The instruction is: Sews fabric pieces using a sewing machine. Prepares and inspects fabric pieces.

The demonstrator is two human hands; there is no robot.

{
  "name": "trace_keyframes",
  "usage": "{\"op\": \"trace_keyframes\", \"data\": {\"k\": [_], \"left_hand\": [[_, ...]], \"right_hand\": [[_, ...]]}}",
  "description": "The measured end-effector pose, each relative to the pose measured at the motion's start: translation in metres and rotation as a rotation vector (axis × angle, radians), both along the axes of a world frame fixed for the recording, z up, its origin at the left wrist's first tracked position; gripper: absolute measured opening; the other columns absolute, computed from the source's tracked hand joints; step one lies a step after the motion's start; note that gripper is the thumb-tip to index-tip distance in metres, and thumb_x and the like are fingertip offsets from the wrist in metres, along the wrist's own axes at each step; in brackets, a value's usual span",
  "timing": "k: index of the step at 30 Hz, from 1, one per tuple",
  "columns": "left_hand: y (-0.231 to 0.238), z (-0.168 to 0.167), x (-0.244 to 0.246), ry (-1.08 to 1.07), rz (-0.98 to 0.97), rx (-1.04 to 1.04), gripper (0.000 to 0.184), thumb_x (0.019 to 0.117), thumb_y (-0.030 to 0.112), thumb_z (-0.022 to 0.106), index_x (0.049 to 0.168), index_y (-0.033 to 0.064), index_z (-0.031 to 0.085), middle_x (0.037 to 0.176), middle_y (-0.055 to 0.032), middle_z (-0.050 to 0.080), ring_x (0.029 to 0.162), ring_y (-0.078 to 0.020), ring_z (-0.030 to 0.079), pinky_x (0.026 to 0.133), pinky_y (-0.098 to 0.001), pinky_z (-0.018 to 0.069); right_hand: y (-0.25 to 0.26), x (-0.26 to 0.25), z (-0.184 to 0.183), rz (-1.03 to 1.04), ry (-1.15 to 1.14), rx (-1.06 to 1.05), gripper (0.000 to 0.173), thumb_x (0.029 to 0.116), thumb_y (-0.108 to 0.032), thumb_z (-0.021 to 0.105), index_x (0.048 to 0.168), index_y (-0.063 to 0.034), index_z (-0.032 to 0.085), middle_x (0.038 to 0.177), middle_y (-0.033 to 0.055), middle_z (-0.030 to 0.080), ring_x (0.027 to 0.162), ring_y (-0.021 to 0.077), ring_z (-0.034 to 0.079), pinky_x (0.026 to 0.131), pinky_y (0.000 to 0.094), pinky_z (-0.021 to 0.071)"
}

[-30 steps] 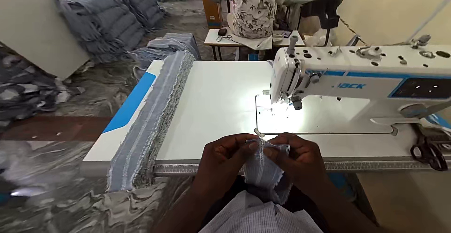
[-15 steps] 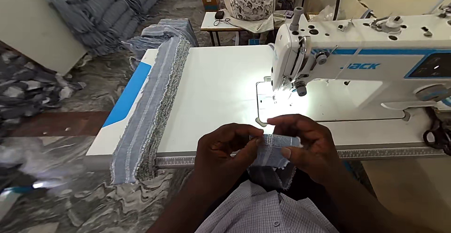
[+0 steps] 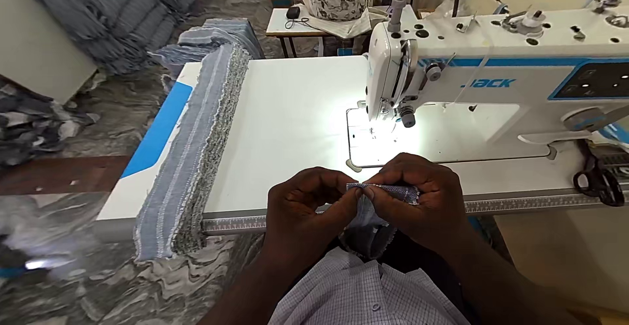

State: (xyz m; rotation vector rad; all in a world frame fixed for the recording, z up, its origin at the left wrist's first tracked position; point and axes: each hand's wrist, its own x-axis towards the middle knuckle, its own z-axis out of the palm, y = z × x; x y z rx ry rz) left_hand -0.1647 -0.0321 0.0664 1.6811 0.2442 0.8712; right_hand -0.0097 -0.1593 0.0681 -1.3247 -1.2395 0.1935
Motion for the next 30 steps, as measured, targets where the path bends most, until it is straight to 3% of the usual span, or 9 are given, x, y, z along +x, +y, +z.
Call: {"op": "trace_keyframes", "data": {"k": [3,5,7,11,14,18,23,26,30], "left_hand": [[-0.005,-0.002,0.005,-0.042,0.126,0.108,0.014,0.0860,0.002,0.078,0.099,0.0027,0.074,0.091,-0.0044,0.073,0.074,-0.0142,0.071,0.068,-0.0278,0.0642],[-0.012,-0.007,0.006,0.017,0.210,0.379,0.022,0.0891,0.004,0.075,0.111,0.0028,0.073,0.105,-0.0041,0.073,0.091,-0.0128,0.072,0.079,-0.0287,0.0644],[-0.018,-0.011,0.005,0.062,0.189,0.547,0.034,0.0911,0.004,0.072,0.125,-0.0005,0.070,0.115,-0.0071,0.069,0.102,-0.0133,0.070,0.087,-0.0293,0.0630],[0.006,0.003,-0.004,0.148,-0.002,0.358,0.023,0.1003,0.013,0.065,0.120,0.0069,0.074,0.110,0.0001,0.073,0.093,-0.0106,0.072,0.080,-0.0265,0.0635],[0.023,0.010,-0.005,0.106,-0.140,0.390,0.019,0.0970,0.012,0.070,0.114,0.0054,0.077,0.109,-0.0016,0.075,0.095,-0.0109,0.073,0.081,-0.0246,0.0638],[0.024,0.012,-0.004,0.089,-0.048,0.537,0.018,0.0934,0.011,0.074,0.110,0.0052,0.078,0.105,-0.0014,0.076,0.093,-0.0085,0.072,0.078,-0.0225,0.0627],[0.022,0.006,-0.003,0.071,-0.020,0.489,0.015,0.0929,0.009,0.073,0.107,0.0039,0.077,0.101,-0.0006,0.074,0.089,-0.0096,0.072,0.077,-0.0248,0.0644],[0.021,0.007,-0.002,0.060,0.009,0.427,0.007,0.0908,0.010,0.070,0.097,0.0090,0.073,0.094,0.0040,0.072,0.084,-0.0082,0.070,0.074,-0.0253,0.0629],[0.014,0.012,-0.004,0.166,-0.018,0.165,0.007,0.0935,0.015,0.065,0.097,0.0133,0.070,0.090,0.0034,0.070,0.074,-0.0074,0.066,0.063,-0.0215,0.0578]], "right_hand": [[0.000,-0.001,-0.004,-0.025,-0.038,0.061,0.008,0.0868,-0.006,0.077,0.093,-0.0024,0.078,0.088,0.0007,0.070,0.077,0.0052,0.067,0.063,0.0181,0.0585],[0.002,-0.001,-0.007,-0.048,-0.044,0.114,0.010,0.0879,-0.005,0.079,0.096,0.0009,0.079,0.092,0.0043,0.073,0.082,0.0073,0.070,0.069,0.0195,0.0608],[0.003,0.003,-0.009,-0.106,-0.018,0.128,0.010,0.0885,-0.005,0.076,0.096,0.0009,0.078,0.091,0.0039,0.073,0.079,0.0066,0.069,0.067,0.0193,0.0603],[-0.002,0.008,-0.011,-0.091,-0.005,0.055,0.010,0.0907,-0.010,0.070,0.094,-0.0030,0.077,0.087,0.0002,0.071,0.072,0.0038,0.066,0.060,0.0177,0.0573],[-0.003,0.005,-0.011,-0.046,-0.013,-0.006,0.010,0.0928,-0.010,0.068,0.094,-0.0039,0.077,0.087,-0.0009,0.070,0.073,0.0028,0.065,0.060,0.0167,0.0560],[-0.001,0.007,-0.007,0.013,-0.043,-0.024,0.011,0.0955,-0.010,0.068,0.098,-0.0034,0.076,0.091,-0.0003,0.071,0.079,0.0033,0.067,0.066,0.0171,0.0580],[-0.003,0.013,-0.007,0.054,-0.082,-0.035,0.011,0.0956,-0.011,0.071,0.100,-0.0032,0.077,0.094,0.0006,0.071,0.083,0.0055,0.068,0.069,0.0192,0.0596],[-0.009,0.015,-0.004,0.040,0.024,-0.031,0.012,0.0934,-0.013,0.076,0.100,-0.0039,0.076,0.092,0.0008,0.072,0.076,0.0077,0.067,0.065,0.0214,0.0593],[-0.012,0.011,0.001,0.045,0.208,-0.050,0.010,0.0927,-0.013,0.076,0.099,-0.0049,0.076,0.088,0.0007,0.070,0.068,0.0064,0.064,0.059,0.0190,0.0571]]}}
